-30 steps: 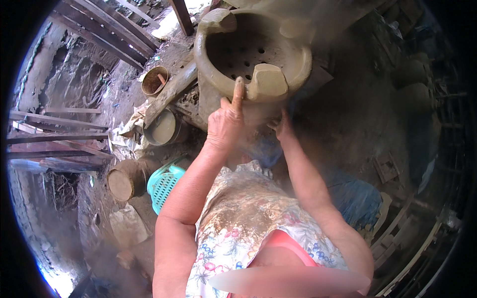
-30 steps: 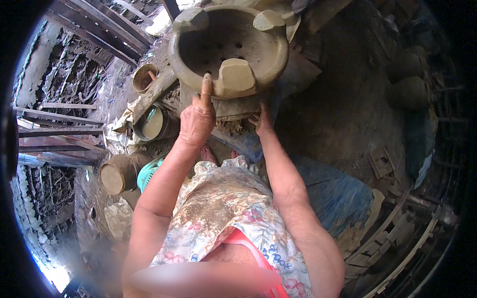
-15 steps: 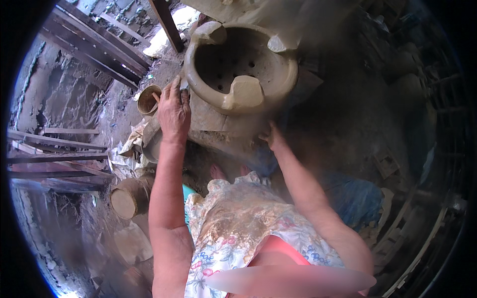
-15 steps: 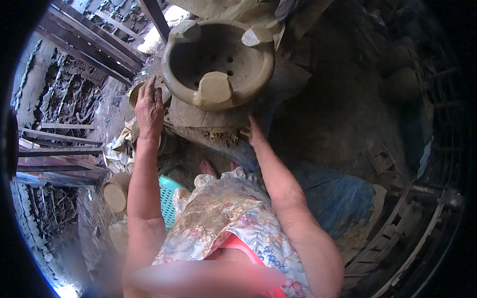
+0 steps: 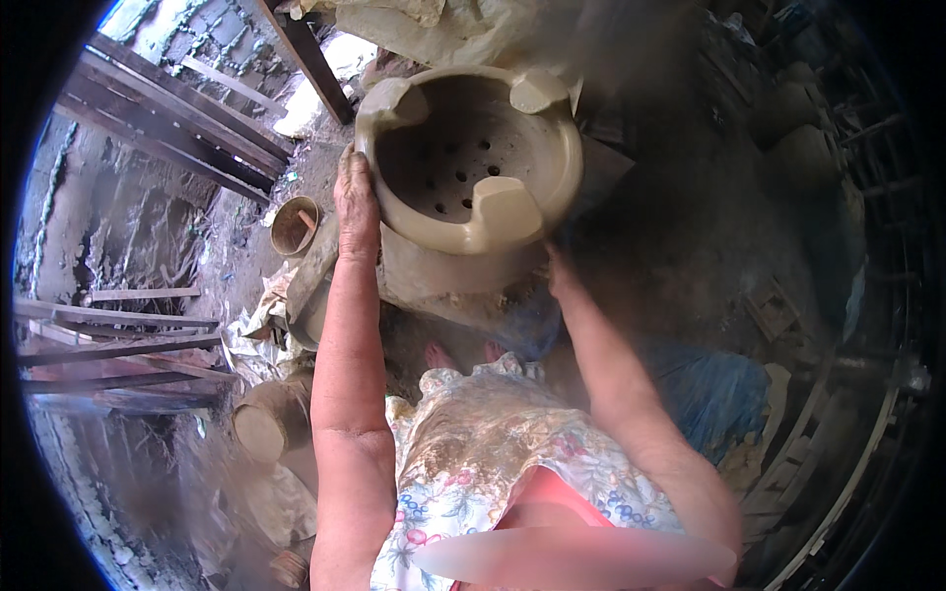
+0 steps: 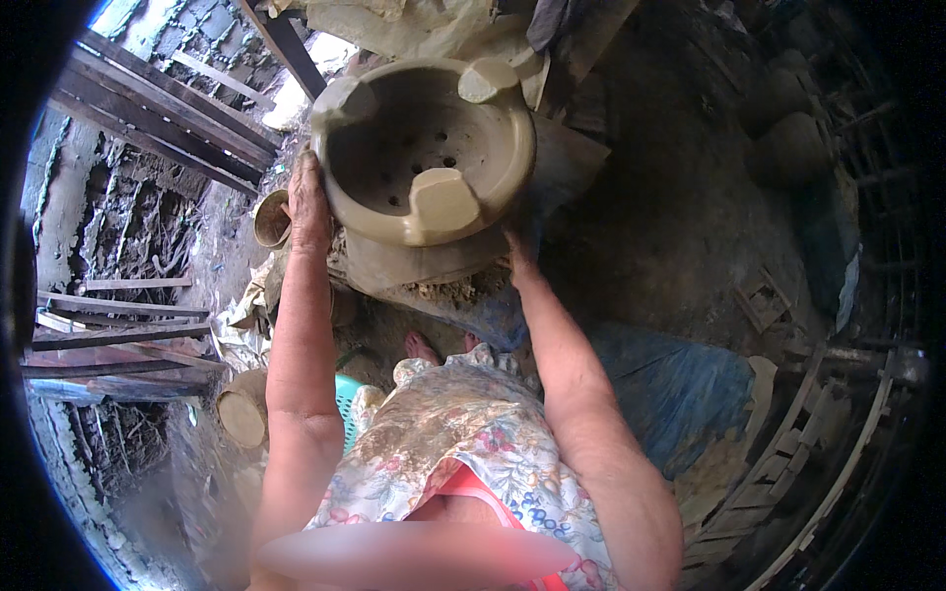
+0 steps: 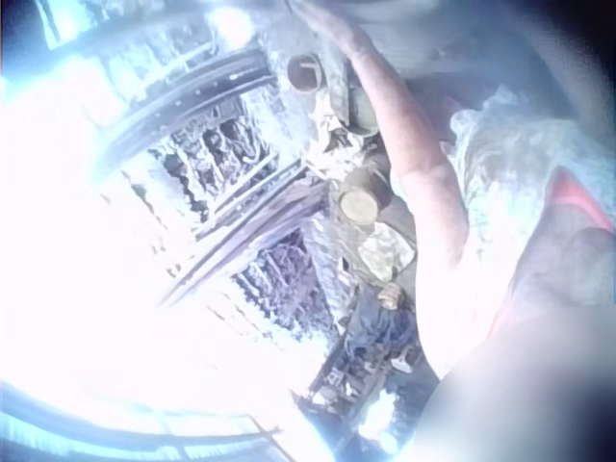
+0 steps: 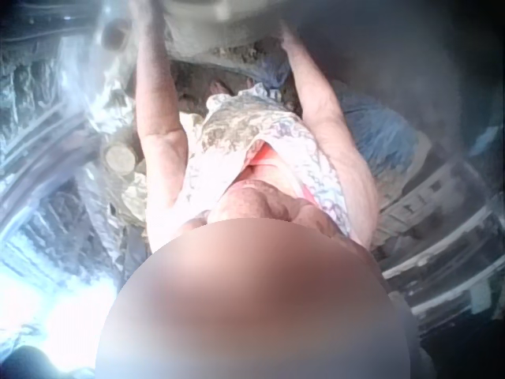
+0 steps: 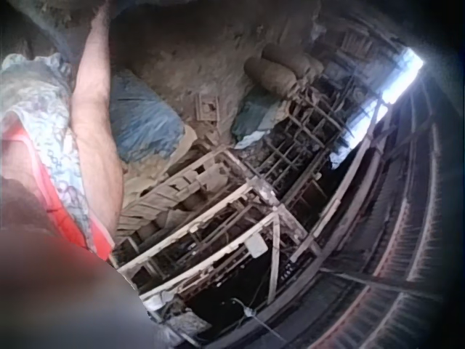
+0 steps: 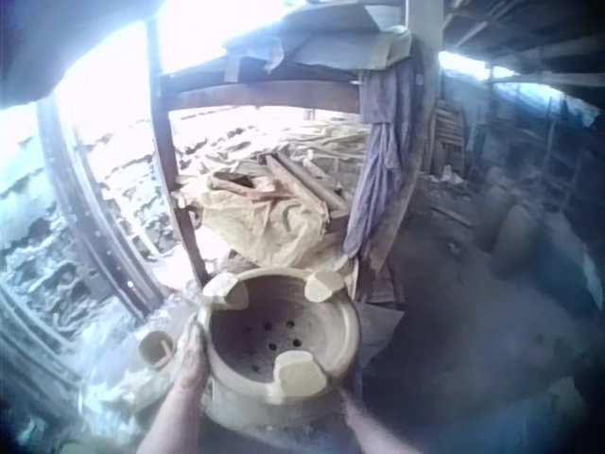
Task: The person shapes a clay pot on a rotating pottery wheel, smoothing the walls and rim with both hands. They then use a small stick to carve a letter into the pot's side before lifting the finished pot and placing it on a nearby shelf.
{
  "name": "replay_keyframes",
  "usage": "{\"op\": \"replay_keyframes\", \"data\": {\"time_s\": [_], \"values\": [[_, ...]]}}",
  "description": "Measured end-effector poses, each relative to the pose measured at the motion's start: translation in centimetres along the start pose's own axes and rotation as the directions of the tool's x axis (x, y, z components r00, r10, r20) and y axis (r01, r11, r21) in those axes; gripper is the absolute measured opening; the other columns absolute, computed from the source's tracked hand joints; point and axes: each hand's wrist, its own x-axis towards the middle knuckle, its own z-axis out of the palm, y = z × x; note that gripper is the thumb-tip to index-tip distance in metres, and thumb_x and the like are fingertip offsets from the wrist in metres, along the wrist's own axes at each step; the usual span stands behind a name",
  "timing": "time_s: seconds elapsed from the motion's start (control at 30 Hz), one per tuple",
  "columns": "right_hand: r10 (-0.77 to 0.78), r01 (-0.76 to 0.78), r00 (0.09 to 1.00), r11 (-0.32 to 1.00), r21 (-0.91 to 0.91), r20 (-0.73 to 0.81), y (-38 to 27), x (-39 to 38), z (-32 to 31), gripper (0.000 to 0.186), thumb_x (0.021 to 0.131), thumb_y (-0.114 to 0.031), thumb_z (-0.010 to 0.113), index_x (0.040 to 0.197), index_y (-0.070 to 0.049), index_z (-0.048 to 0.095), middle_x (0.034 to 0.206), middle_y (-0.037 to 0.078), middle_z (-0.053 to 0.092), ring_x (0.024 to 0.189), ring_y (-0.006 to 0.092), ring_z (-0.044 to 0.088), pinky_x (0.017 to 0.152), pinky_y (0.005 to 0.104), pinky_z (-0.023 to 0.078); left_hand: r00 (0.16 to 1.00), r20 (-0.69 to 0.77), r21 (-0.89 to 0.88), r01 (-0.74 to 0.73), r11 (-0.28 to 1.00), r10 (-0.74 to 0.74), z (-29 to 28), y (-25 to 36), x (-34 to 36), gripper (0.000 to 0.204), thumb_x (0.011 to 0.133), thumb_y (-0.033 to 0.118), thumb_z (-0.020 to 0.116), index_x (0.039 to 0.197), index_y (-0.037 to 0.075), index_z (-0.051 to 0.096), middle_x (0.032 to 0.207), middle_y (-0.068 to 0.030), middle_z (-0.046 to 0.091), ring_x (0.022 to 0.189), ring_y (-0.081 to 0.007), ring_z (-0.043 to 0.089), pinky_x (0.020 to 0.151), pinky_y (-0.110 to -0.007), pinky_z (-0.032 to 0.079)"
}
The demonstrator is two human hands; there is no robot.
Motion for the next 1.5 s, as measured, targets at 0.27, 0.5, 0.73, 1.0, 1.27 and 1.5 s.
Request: {"op": "replay_keyframes", "data": {"time_s": [0.27,0.5,0.73,1.0,1.27,1.5], "values": [[-0.113,0.11,0.994,0.953,0.281,-0.006,1.2,-1.3,1.6,0.072,0.081,-0.06,0.056,0.136,-0.015,0.04,0.133,0.007,0.045,0.12,0.0223,0.045,0.093,0.042,0.042,0.969,0.02,-0.509,0.222,0.832,-0.247,0.7,1.8,-0.8,0.068,0.093,0.058,0.035,0.132,0.004,0.044,0.126,-0.0127,0.051,0.113,-0.0253,0.051,0.1,-0.037,0.039],[0.041,-0.035,0.999,0.961,0.273,-0.018,3.9,-3.3,2.9,0.08,0.08,-0.052,0.063,0.14,-0.01,0.033,0.142,0.008,0.035,0.13,0.0219,0.034,0.105,0.0386,0.03,0.963,0.123,-0.471,0.269,0.84,-0.239,0.4,1.3,0.9,0.072,0.093,0.06,0.027,0.135,0.005,0.043,0.125,-0.0111,0.055,0.111,-0.0202,0.054,0.102,-0.031,0.036],[-0.072,0.048,0.984,0.988,0.149,0.161,-3.0,-0.5,-0.4,0.076,0.079,-0.054,0.064,0.135,-0.009,0.039,0.134,0.01,0.045,0.123,0.0243,0.043,0.099,0.0424,0.038,0.978,0.151,-0.082,0.158,0.984,-0.145,0.3,1.6,2.0,0.072,0.096,0.057,0.022,0.136,0.0,0.04,0.138,-0.0124,0.043,0.128,-0.0204,0.039,0.109,-0.03,0.023],[-0.087,0.03,0.984,0.941,0.336,0.157,-0.3,-1.9,0.8,0.074,0.073,-0.056,0.067,0.13,-0.015,0.044,0.125,0.007,0.051,0.116,0.0245,0.048,0.085,0.0483,0.046,0.943,0.318,-0.187,0.167,0.968,-0.101,-0.4,1.5,6.0,0.073,0.094,0.06,0.028,0.135,0.002,0.043,0.134,-0.0105,0.047,0.122,-0.0183,0.042,0.106,-0.028,0.025],[-0.001,-0.013,0.996,0.987,0.158,0.087,3.2,-3.4,2.2,0.076,0.075,-0.063,0.061,0.133,-0.021,0.037,0.13,0.006,0.044,0.118,0.0257,0.045,0.09,0.0516,0.042,0.907,0.054,-0.09,0.421,0.902,-0.418,-0.1,1.8,3.2,0.078,0.087,0.065,0.039,0.13,0.0,0.048,0.121,-0.0113,0.054,0.11,-0.0191,0.048,0.098,-0.031,0.034],[-0.043,0.027,0.987,0.994,0.102,0.152,2.2,-0.5,-0.2,0.07,0.075,-0.066,0.058,0.126,-0.019,0.043,0.127,0.006,0.045,0.119,0.0251,0.044,0.089,0.049,0.043,0.894,0.356,-0.034,0.302,0.953,-0.271,-10.5,-3.0,-3.6,0.056,0.093,0.05,0.044,0.111,0.0,0.06,0.106,-0.0103,0.063,0.097,-0.015,0.057,0.085,-0.029,0.044]]}}
